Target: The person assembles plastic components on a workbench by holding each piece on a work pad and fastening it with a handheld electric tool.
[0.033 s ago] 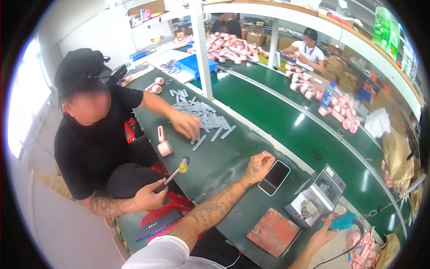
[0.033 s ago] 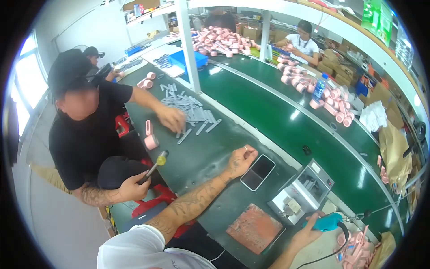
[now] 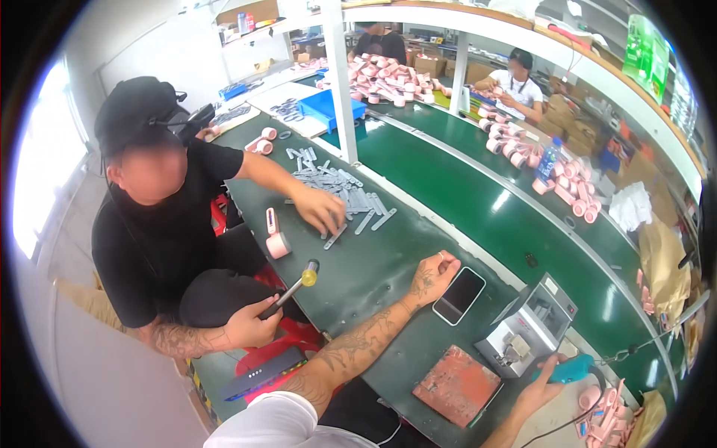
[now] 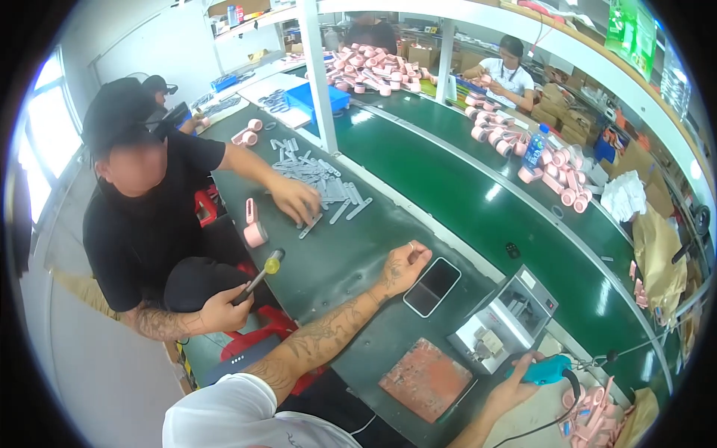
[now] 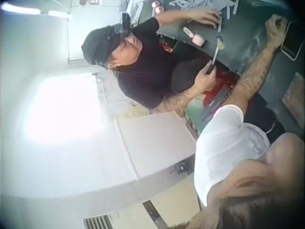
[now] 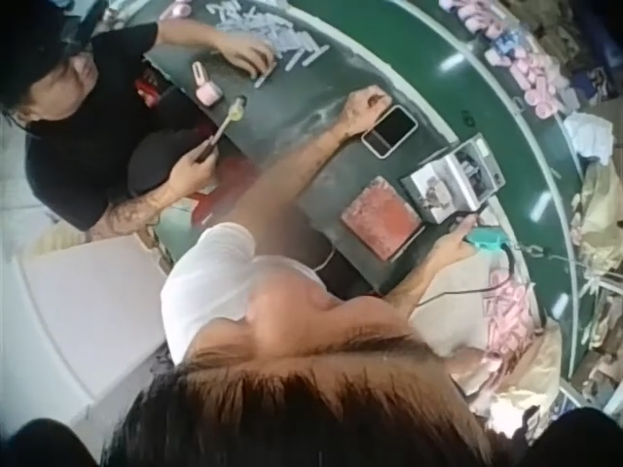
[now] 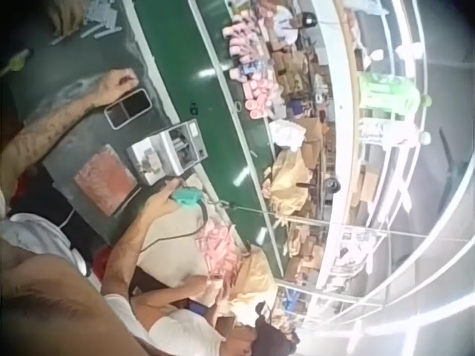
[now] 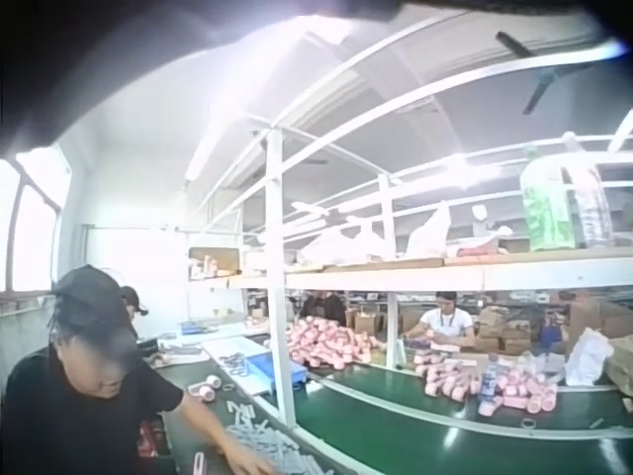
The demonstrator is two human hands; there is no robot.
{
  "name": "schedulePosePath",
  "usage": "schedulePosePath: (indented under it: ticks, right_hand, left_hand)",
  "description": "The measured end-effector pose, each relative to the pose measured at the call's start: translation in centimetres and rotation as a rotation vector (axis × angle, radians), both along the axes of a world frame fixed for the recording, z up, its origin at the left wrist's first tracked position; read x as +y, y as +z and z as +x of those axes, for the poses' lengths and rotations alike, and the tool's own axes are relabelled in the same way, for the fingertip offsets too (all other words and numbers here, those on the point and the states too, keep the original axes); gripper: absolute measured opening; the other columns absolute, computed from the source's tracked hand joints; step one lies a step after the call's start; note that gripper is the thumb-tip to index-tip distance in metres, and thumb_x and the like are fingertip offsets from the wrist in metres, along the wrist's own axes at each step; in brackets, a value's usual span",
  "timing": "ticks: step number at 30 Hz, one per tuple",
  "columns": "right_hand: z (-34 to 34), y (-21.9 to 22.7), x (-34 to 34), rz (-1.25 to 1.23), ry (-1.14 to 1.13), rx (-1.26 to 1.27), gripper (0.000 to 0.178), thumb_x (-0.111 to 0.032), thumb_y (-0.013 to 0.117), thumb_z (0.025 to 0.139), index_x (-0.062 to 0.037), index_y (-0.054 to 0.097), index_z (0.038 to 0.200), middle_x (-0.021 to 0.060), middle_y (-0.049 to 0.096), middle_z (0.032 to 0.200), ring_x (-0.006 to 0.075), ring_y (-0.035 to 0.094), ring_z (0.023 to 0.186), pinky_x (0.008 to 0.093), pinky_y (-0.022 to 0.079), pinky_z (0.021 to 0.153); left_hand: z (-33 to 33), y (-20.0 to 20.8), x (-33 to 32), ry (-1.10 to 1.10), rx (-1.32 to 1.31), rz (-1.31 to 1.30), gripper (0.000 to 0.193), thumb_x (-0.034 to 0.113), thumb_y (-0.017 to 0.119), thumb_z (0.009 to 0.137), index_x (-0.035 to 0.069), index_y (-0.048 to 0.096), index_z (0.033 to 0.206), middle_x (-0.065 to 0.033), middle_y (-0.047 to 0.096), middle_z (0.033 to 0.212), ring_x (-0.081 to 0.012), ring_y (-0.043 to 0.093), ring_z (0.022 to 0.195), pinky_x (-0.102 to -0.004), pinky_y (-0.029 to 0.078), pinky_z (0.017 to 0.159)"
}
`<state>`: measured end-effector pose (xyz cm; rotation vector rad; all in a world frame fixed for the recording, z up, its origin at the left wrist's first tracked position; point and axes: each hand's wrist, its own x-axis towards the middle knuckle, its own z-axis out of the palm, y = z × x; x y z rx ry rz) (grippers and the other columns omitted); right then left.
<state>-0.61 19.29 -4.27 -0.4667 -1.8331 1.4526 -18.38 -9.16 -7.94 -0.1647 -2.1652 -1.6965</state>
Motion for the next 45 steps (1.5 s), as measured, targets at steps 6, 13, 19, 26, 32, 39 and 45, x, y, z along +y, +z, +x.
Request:
schedulePosePath:
  ticks: [6, 13, 19, 26, 32, 39, 45]
  right_hand:
    - [0.3, -0.4, 0.5, -0.034, 0.041, 0.005, 0.037, -0.023, 0.066, 0.101, 0.0024, 0.056, 0.125, 0.0081, 0.062, 0.109, 0.0154, 0.058, 0.091, 0.0306, 0.047, 0.082]
    - [3.2, 1.7, -3.4, 0.174, -0.161, 0.078, 0.06, -0.019, 0.06, 0.103, 0.0076, 0.035, 0.15, 0.0211, 0.047, 0.148, 0.0318, 0.047, 0.136, 0.0434, 0.033, 0.116]
    - [14.7, -3.1, -9.7, 0.087, 0.49, 0.486, 0.034, -0.028, 0.058, 0.102, 0.0029, 0.062, 0.088, 0.0191, 0.071, 0.085, 0.03, 0.068, 0.07, 0.0359, 0.056, 0.064]
    - [17.9, -4.9, -22.0, -1.203, 1.523, -0.35, 0.102, -0.072, 0.01, 0.101, 0.0132, 0.052, 0.137, 0.0292, 0.041, 0.154, 0.0357, 0.026, 0.152, 0.0488, 0.009, 0.126]
    - [18.9, -5.8, -20.9, -1.308, 1.533, -0.278, 0.096, -0.071, 0.014, 0.102, 0.0102, 0.052, 0.137, 0.025, 0.049, 0.146, 0.0332, 0.035, 0.147, 0.0474, 0.018, 0.124]
    - [21.0, -10.1, -16.6, -1.55, 1.536, -0.313, 0.095, -0.071, 0.015, 0.102, 0.01, 0.053, 0.136, 0.0249, 0.053, 0.141, 0.0338, 0.042, 0.141, 0.0479, 0.023, 0.122]
    - [19.7, -11.9, -12.2, -1.64, 1.39, -0.184, 0.094, -0.071, 0.017, 0.102, 0.0097, 0.054, 0.135, 0.0248, 0.057, 0.137, 0.0342, 0.047, 0.136, 0.0483, 0.028, 0.12]
  left_hand:
    - [2.2, 1.3, -0.1, 0.08, 0.08, 0.016, 0.017, 0.021, 0.07, 0.097, 0.004, 0.069, 0.094, -0.002, 0.058, 0.066, -0.0103, 0.052, 0.06, -0.0284, 0.045, 0.057]
    - [16.0, 7.0, 0.8, -0.322, 0.452, 0.001, 0.007, 0.008, 0.074, 0.087, 0.003, 0.071, 0.089, -0.0089, 0.066, 0.076, -0.0227, 0.061, 0.059, -0.0343, 0.047, 0.052]
    - [28.6, 12.5, 5.2, -0.824, 0.83, 0.087, 0.042, 0.045, 0.073, 0.091, 0.004, 0.066, 0.088, -0.007, 0.06, 0.08, -0.0236, 0.062, 0.076, -0.0389, 0.047, 0.061]
    - [30.9, 12.0, 10.5, -0.984, 0.9, 0.171, 0.031, 0.036, 0.069, 0.088, 0.005, 0.065, 0.084, -0.0065, 0.059, 0.077, -0.0226, 0.06, 0.072, -0.0369, 0.046, 0.06]
    - [31.6, 10.7, 9.2, -1.026, 0.847, 0.266, 0.022, 0.029, 0.065, 0.085, 0.008, 0.062, 0.077, -0.0047, 0.056, 0.072, -0.0214, 0.056, 0.067, -0.0343, 0.044, 0.058]
    - [36.0, 4.8, 12.5, -0.483, 0.86, 1.619, 0.043, 0.043, 0.039, 0.101, 0.01, 0.057, 0.123, -0.0049, 0.056, 0.123, -0.0208, 0.05, 0.114, -0.0512, 0.003, 0.099]
    - [38.4, -2.3, 13.6, -0.501, 0.781, 2.074, 0.043, 0.04, 0.042, 0.102, 0.009, 0.061, 0.123, -0.006, 0.059, 0.125, -0.0207, 0.053, 0.117, -0.0552, 0.003, 0.106]
